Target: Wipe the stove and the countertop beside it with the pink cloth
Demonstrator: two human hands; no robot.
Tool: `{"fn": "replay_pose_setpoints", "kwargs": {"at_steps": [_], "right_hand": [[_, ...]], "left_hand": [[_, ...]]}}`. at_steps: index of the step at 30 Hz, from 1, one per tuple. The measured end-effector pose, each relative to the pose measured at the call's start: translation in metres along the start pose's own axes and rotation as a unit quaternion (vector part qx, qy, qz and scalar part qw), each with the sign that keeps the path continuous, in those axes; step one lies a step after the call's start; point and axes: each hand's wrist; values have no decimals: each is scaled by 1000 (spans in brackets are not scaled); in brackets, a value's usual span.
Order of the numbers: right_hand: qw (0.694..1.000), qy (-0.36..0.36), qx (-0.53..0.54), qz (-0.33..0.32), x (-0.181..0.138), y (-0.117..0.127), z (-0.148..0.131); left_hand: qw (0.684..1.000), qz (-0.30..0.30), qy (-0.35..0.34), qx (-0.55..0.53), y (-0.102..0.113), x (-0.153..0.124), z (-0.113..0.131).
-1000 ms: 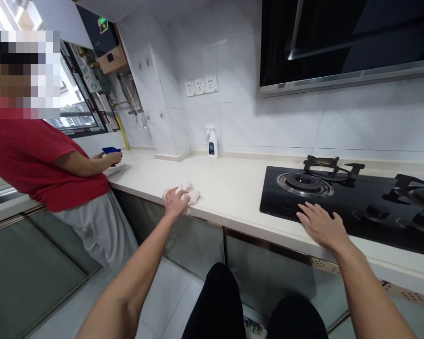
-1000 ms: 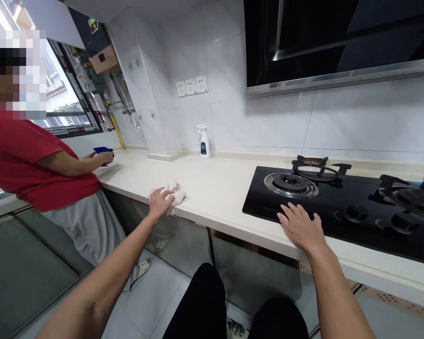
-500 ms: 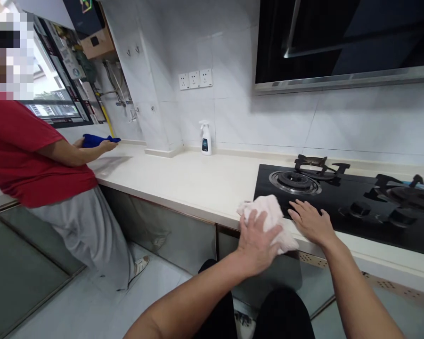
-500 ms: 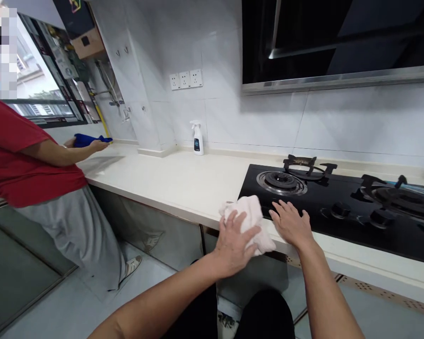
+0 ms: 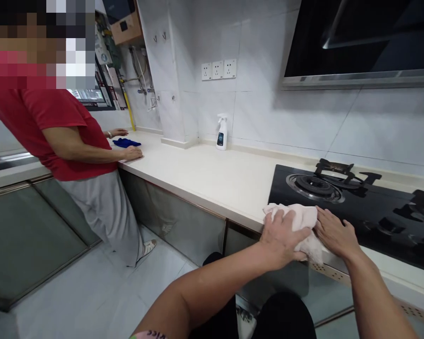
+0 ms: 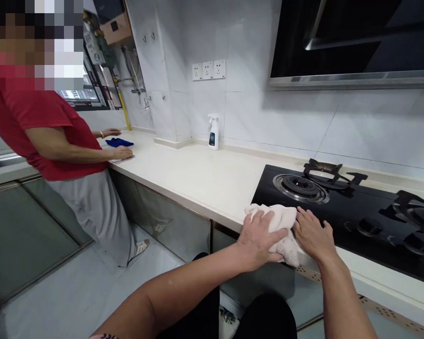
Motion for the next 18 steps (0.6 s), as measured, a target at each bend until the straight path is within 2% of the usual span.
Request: {"fn": "replay_pose_setpoints", "kwargs": {"at_steps": [4,8,13,18], "right_hand": [[1000,-17,20,5,-1,0,-4],[999,-19,35,11,0,-4,-3],[998,-14,59,17,2,-8,-1],[997,-10,72,18,6,-16,2]], "left_hand": [[1000,-2,0,11,-3,-26,-51],[999,-12,39,26,2,-67,-125],[991,-44,113,51,23,-116,-218],[973,-94,203,49,50,-150,-286]]}}
Point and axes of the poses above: each hand's wrist, its own x-axis towards the middle knuckle, its own y-axis out of the back of the hand, z = x × y, and after that the axes turned 14 degrees about -z, right-handed
